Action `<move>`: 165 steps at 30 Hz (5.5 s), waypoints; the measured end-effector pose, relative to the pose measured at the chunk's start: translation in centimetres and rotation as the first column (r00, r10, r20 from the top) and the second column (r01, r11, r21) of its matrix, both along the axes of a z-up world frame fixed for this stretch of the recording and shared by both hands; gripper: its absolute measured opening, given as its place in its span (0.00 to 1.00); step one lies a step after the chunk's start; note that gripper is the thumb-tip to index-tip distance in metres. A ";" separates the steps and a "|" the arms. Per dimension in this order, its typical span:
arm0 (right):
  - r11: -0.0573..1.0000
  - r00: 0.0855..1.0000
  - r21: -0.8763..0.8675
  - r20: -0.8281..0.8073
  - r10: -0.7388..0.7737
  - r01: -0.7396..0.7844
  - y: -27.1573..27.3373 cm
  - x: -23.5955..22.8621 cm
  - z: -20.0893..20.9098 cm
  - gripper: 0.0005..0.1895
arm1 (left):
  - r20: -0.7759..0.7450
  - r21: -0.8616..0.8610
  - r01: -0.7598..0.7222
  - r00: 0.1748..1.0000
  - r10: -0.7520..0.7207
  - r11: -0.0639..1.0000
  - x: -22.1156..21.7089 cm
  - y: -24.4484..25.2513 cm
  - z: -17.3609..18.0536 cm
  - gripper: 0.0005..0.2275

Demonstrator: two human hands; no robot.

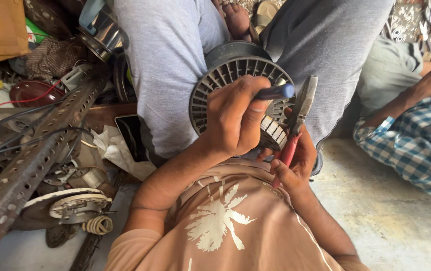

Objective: The person is repairing an electric motor rotor by hand. They use pliers to hold the rotor steady and a screwdriver to pry and adjust the copper windings. The person also uses a hammer to tap the rotor components into place.

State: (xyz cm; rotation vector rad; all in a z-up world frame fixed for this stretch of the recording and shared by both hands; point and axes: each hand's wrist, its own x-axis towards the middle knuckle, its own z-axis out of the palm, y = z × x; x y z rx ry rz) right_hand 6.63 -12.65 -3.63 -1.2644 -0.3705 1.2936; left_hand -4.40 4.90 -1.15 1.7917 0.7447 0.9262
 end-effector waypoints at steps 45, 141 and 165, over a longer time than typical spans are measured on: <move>0.997 0.994 -0.018 0.088 -0.069 0.071 -2.3 0.5 -1.1 0.42 | -0.331 0.422 0.366 0.914 -0.235 0.829 6.3 -6.6 2.9 0.01; 0.985 0.799 0.132 0.578 -0.165 0.108 -9.3 11.7 11.8 0.40 | 0.066 0.033 0.258 0.964 -0.259 0.966 3.5 -5.2 3.8 0.10; 0.992 0.986 0.107 0.160 0.054 -0.071 1.9 3.0 0.2 0.52 | 0.188 -0.039 0.411 0.898 -0.397 0.911 2.2 -1.8 4.6 0.08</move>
